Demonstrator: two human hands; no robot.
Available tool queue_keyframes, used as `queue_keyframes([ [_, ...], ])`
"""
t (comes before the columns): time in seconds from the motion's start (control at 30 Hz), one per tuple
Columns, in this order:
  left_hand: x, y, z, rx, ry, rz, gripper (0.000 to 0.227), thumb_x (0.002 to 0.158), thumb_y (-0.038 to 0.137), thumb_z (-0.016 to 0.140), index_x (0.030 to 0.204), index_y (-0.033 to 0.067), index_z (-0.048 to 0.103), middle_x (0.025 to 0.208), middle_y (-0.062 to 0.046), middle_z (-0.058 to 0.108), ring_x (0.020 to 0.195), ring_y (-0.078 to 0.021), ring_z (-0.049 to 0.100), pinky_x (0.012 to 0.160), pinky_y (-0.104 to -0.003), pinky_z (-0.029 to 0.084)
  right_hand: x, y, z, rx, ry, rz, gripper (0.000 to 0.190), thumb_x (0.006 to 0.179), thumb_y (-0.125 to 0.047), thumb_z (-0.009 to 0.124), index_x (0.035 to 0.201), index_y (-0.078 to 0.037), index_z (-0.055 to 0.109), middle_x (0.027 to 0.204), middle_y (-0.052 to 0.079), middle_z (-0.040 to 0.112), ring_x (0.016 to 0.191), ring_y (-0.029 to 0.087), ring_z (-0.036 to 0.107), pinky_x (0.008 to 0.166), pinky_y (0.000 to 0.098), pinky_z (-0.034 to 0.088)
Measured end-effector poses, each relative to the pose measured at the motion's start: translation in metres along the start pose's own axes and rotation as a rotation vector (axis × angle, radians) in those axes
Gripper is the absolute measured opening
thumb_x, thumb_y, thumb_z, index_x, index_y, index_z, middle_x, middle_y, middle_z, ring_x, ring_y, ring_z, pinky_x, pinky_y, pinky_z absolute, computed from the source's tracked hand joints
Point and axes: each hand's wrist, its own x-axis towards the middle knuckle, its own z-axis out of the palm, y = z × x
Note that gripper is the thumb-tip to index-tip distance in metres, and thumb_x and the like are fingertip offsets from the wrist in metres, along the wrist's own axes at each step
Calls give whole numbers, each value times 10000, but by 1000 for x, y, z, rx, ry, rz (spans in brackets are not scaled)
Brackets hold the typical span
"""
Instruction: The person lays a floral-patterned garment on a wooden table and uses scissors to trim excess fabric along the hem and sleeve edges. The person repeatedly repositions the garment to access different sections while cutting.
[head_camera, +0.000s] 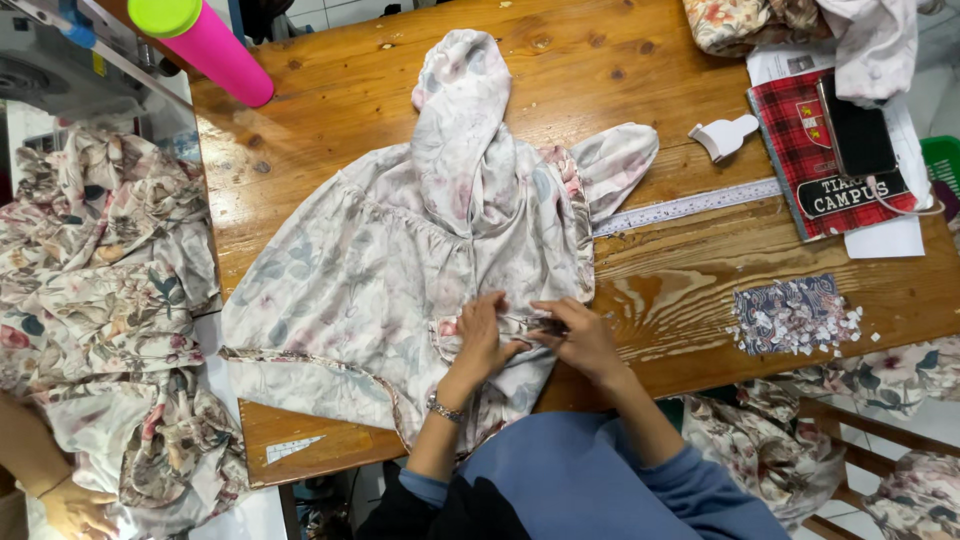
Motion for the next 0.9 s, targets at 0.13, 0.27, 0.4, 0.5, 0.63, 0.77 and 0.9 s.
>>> queue_keyframes([
  [0.13, 2, -3, 8, 86, 26, -12, 1003, 612, 334, 949, 1409, 61, 403, 1222, -90, 556, 1146, -306, 455, 988, -458, 323, 10, 9, 16, 24, 100, 7, 112, 846, -120, 791, 956, -107, 775, 840, 36, 707, 689, 144, 642, 598, 296, 479],
  [0.27, -1, 0, 1, 79, -2, -24, 979, 630, 355, 950, 1392, 57, 412, 1210, -97, 544, 1120, -294, 462, 970, -437, 331, 20, 26, -30, 797, 422, 256, 137, 1021, -124, 692, 888, -90, 677, 806, -12, 628, 651, 80, 518, 587, 265, 418],
  [0.4, -1, 9, -9, -18, 9, -14, 832, 664, 307, 937, 1338, 98, 496, 1194, -89, 554, 1107, -289, 469, 963, -426, 331, 18, 36, -84, 1762, 70, 75, 326, 1037, -209, 685, 734, -89, 678, 639, 27, 599, 452, 91, 394, 481, 253, 362],
  [0.5, 2, 11, -10, -65, 117, 76, 599, 755, 251, 896, 1264, 114, 610, 1149, -78, 575, 1073, -278, 504, 958, -396, 394, 11, 36, -72, 1187, 85, 278, 237, 979, -181, 652, 757, -105, 688, 559, 9, 552, 385, 74, 394, 359, 221, 314],
  [0.63, 2, 4, 14, -83, 219, 168, 271, 855, 147, 824, 1079, 71, 690, 1043, -84, 603, 1009, -247, 579, 889, -356, 487, 3, 43, 9, 1001, -61, 458, 255, 1051, -205, 581, 836, -77, 630, 620, -32, 520, 516, 81, 452, 491, 247, 378],
  [0.77, 20, -19, 12, -477, 388, -25, 60, 915, 77, 742, 951, 54, 784, 917, -50, 743, 823, -160, 668, 726, -312, 529, 16, 70, 43, 966, 102, 503, 347, 1057, -224, 596, 758, -50, 578, 592, -39, 461, 479, 57, 402, 698, 312, 615],
  [0.9, 16, -58, -54, -974, 858, -588, 122, 1013, 99, 712, 907, 46, 742, 699, -18, 684, 528, -81, 479, 459, -215, 349, 9, 81, 43, 1068, 128, 553, 316, 1029, -210, 614, 764, -39, 591, 569, -34, 447, 458, 61, 385, 735, 351, 628],
])
